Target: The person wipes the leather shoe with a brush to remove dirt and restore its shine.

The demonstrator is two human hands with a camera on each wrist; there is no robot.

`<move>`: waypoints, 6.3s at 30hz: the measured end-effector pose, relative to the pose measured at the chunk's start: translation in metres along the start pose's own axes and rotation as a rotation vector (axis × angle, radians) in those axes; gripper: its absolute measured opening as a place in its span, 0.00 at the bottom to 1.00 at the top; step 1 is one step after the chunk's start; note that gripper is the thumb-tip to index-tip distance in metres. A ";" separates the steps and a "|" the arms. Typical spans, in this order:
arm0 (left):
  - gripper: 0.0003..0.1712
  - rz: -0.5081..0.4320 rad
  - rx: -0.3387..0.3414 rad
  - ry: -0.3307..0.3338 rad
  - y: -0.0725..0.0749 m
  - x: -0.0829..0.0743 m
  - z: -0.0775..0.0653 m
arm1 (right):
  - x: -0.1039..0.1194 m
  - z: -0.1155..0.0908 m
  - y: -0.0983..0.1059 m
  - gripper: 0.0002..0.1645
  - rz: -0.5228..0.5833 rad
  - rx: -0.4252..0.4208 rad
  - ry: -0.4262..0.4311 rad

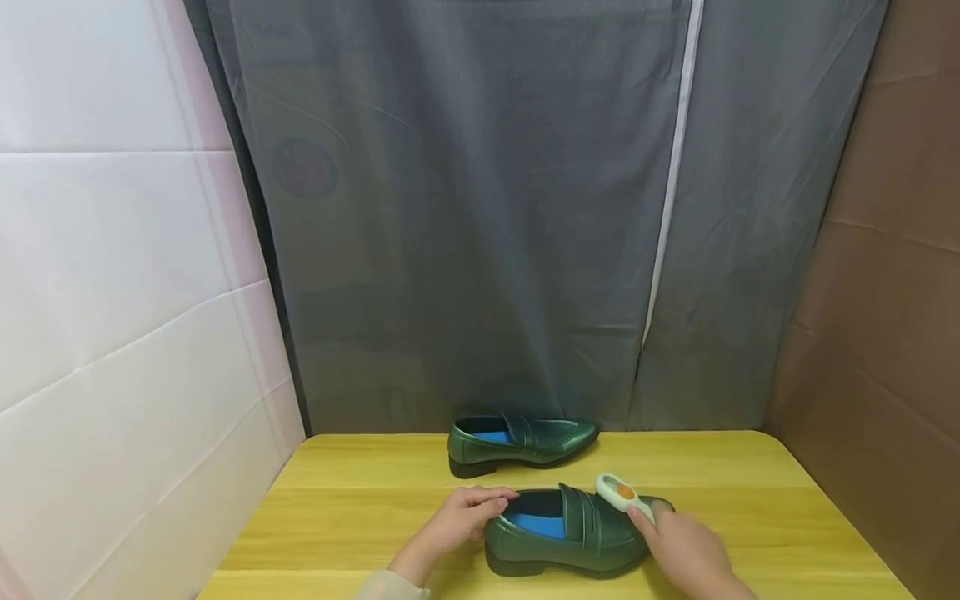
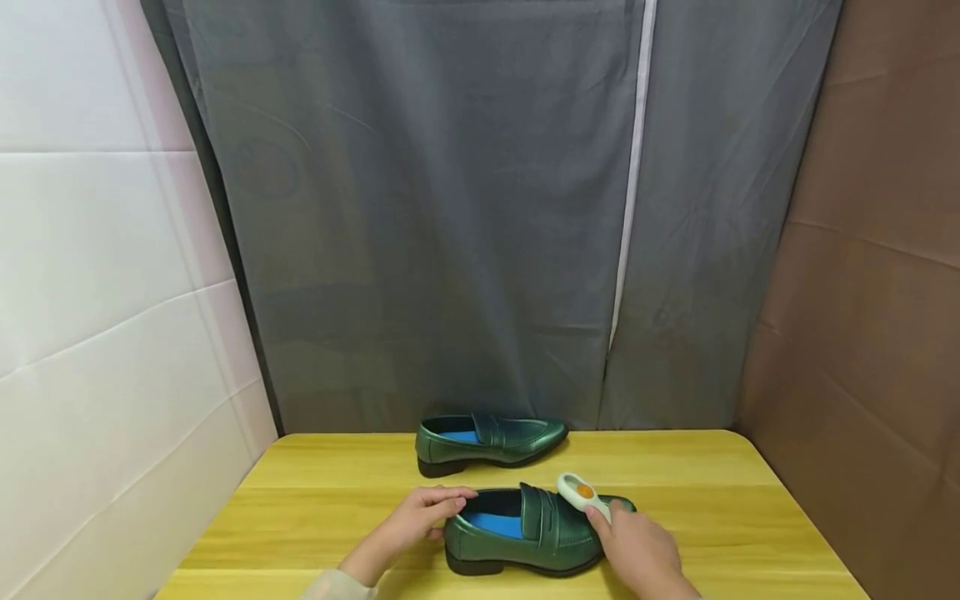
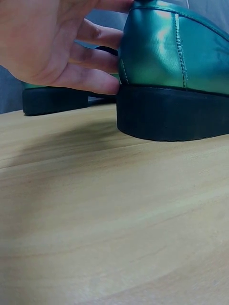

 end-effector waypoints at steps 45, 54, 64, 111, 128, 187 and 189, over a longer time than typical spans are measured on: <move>0.19 0.003 -0.017 -0.007 0.000 -0.001 -0.001 | 0.049 0.006 0.010 0.32 0.050 -0.072 0.158; 0.19 -0.010 -0.005 0.004 -0.001 -0.002 -0.002 | 0.055 0.007 0.012 0.27 -0.015 -0.083 0.187; 0.21 -0.036 -0.015 0.001 -0.002 -0.002 -0.003 | 0.049 0.013 0.008 0.27 -0.026 -0.093 0.163; 0.20 -0.033 -0.014 0.002 -0.004 0.000 -0.004 | 0.015 0.009 0.002 0.36 -0.003 0.009 0.033; 0.21 -0.006 -0.025 0.002 -0.003 0.000 -0.003 | -0.005 0.005 0.002 0.35 0.000 -0.004 0.022; 0.26 0.081 -0.066 0.065 0.000 -0.006 -0.007 | -0.070 -0.012 0.027 0.45 -0.003 0.023 -0.052; 0.25 0.103 -0.072 0.075 0.000 -0.010 -0.005 | -0.070 -0.012 0.028 0.45 0.000 0.023 -0.055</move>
Point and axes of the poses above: each hand's wrist, its own z-axis towards the middle knuckle, its own y-axis out of the back of the hand, x = y × z, the point moved 3 cm from there along z, towards the middle knuckle, and after that the axes turned 3 degrees about -z, right-handed, at the moved point
